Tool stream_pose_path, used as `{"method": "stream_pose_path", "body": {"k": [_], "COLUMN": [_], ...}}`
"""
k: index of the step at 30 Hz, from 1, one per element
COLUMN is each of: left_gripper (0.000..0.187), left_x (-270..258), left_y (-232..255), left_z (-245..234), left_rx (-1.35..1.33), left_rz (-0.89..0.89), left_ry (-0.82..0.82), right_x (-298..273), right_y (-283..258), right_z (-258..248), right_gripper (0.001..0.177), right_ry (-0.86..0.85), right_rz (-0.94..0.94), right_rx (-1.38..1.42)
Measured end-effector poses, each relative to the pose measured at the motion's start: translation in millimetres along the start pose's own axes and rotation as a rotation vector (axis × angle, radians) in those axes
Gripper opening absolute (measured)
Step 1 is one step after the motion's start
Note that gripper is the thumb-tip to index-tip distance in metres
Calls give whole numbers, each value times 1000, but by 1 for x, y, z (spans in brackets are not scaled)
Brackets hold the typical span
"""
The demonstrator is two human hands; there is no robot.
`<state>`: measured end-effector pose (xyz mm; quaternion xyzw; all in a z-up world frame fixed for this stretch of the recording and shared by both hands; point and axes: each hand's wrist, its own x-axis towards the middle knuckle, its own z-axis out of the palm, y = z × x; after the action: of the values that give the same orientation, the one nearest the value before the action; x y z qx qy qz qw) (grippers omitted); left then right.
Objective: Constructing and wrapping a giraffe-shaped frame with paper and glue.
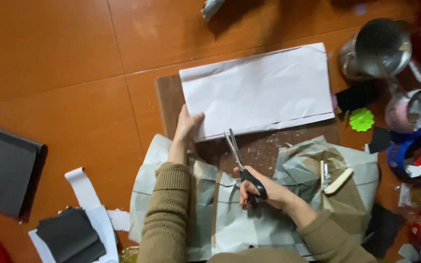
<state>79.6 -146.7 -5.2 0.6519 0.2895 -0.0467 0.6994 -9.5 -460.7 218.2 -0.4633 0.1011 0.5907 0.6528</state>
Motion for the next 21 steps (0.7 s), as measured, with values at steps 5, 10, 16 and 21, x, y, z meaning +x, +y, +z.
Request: {"method": "stream_pose_path", "body": {"k": [5, 10, 16, 21], "left_gripper": [76, 84, 83, 78], "left_x": [-22, -18, -24, -35], "left_y": [46, 49, 51, 71], "left_z": [-6, -8, -6, -5], "left_rx": [87, 115, 96, 140], "left_rz": [99, 113, 89, 94], "left_ry": [-17, -31, -51, -70], "right_x": [22, 35, 53, 61], "right_y": [7, -5, -8, 7], "right_z": [6, 13, 24, 34], "right_gripper": [68, 72, 69, 66], "right_ry": [-31, 17, 12, 75], "right_rz": [212, 346, 317, 158], "right_rx": [50, 45, 86, 19]}}
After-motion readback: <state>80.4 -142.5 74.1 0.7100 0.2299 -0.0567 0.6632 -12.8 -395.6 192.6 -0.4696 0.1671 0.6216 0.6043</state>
